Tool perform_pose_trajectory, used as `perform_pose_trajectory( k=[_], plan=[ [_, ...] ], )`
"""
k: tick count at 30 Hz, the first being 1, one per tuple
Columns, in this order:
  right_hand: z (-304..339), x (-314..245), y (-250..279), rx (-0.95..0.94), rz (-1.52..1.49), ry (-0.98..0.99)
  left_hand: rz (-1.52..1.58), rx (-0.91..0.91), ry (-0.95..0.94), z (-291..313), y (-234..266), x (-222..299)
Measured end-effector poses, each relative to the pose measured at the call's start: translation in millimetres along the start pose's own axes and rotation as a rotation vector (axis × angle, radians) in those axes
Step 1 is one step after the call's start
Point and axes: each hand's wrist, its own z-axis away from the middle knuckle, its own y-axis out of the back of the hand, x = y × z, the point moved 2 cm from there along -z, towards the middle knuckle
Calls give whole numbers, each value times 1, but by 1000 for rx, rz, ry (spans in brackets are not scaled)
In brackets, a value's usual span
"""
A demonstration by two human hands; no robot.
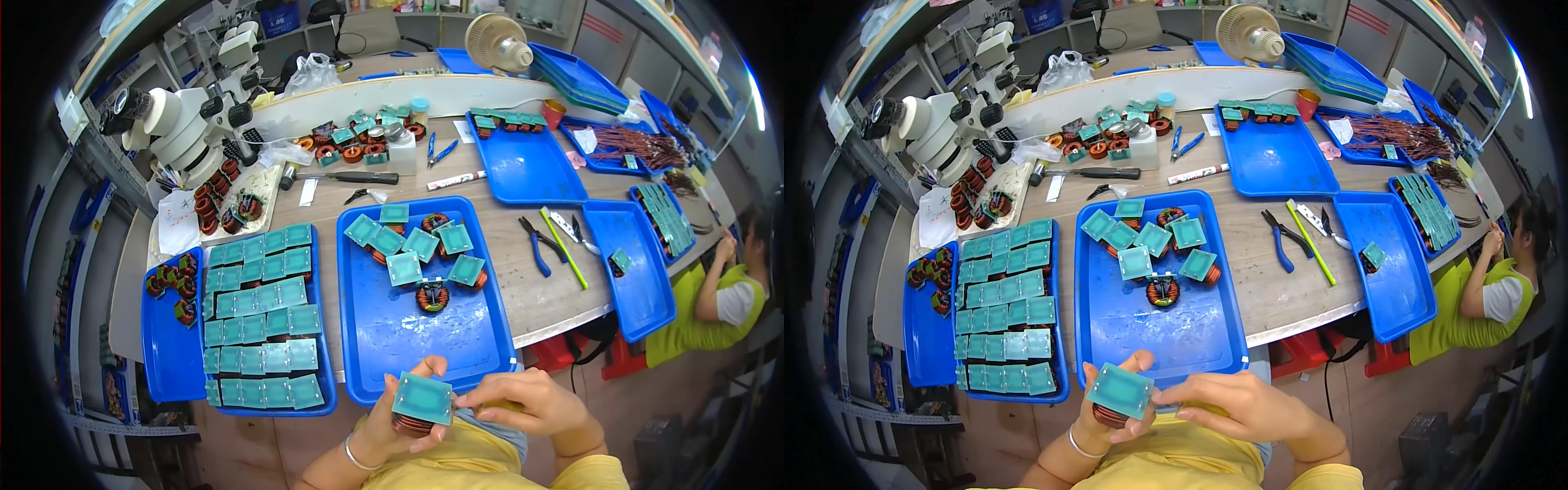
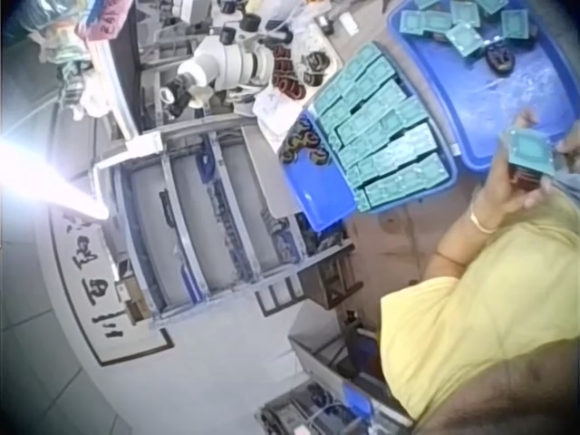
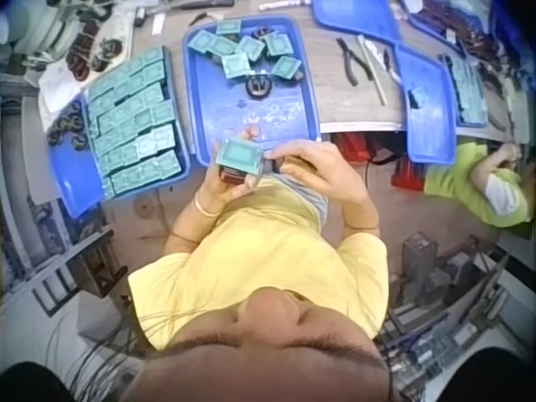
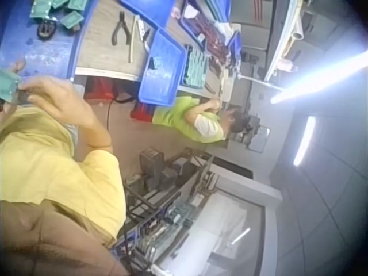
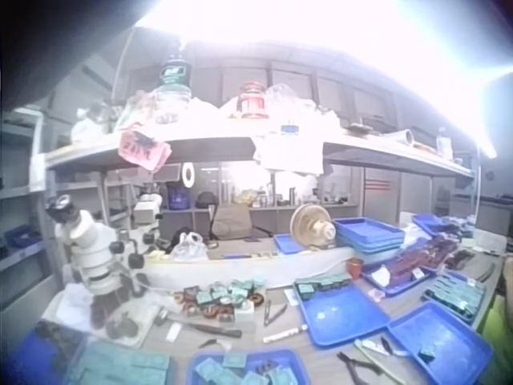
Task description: Assembling and inspecting electronic components at a workstation.
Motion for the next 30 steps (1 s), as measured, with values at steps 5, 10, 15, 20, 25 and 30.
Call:
perform_pose_trajectory(
  k=[5, 10, 15, 20, 25, 30],
  plan=[
    [8, 15, -2, 226, -1, -111, -179, 80, -50, 0, -2, 1],
    [8, 4, -3, 218, 3, 13, -1, 75, -25, 6, -3, -1],
    [5, 5, -10, 146, 43, -42, -262, 198, -35, 5, -2, -4],
    [12, 10, -8, 233, -24, -67, 132, -57, 0, 3, -3, -4],
    [6, 4, -15, 135, 47, -34, -379, 296, -151, 11, -1, -4],
    [16, 12, -5, 423, -119, -78, -175, 62, -15, 10, -13, 5]
  ],
)
